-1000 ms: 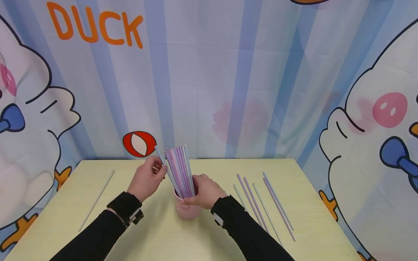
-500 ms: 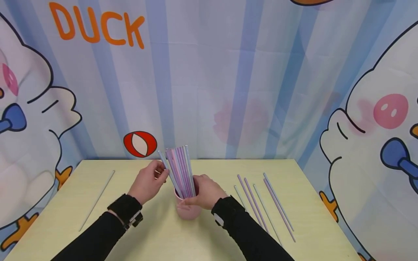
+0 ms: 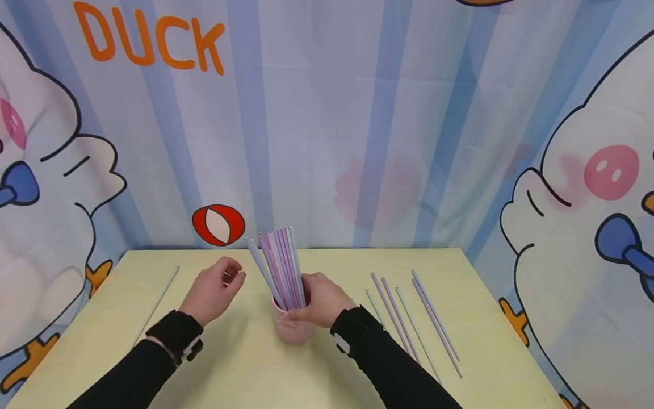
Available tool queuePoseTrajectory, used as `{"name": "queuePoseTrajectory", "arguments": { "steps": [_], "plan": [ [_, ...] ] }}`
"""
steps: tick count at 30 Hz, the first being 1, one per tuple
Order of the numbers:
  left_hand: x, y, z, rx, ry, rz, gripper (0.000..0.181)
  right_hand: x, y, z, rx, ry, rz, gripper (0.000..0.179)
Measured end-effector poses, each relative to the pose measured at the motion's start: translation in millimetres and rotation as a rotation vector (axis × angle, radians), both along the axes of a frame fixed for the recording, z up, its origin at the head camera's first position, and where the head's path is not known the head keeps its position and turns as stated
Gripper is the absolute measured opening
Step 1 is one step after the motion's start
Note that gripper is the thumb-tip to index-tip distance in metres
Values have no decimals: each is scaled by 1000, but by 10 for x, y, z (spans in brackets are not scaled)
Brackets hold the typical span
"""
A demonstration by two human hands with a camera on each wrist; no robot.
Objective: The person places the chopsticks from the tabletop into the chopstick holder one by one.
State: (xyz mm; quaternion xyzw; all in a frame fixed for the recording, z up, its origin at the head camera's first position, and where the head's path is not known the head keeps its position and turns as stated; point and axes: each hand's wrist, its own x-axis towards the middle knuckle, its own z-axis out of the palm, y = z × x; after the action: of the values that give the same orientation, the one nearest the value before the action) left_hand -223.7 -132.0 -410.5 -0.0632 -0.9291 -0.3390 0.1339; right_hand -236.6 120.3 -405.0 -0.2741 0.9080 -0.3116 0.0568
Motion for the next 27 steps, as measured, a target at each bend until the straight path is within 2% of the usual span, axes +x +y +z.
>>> {"name": "queuePoseTrajectory", "arguments": {
  "steps": [5,13,18,27],
  "plan": [
    [-76,-341,-139,-108,-24,59,25,12,5,25,6,9,10,69],
    [-152,-915,-326,-258,-77,99,35,22,7,35,20,10,-5,70],
    [-182,-1138,-434,-328,-84,144,35,18,13,31,25,16,-6,70],
    [-237,-1425,-590,-359,-200,217,36,9,2,19,3,-31,-8,75]
  ]
}}
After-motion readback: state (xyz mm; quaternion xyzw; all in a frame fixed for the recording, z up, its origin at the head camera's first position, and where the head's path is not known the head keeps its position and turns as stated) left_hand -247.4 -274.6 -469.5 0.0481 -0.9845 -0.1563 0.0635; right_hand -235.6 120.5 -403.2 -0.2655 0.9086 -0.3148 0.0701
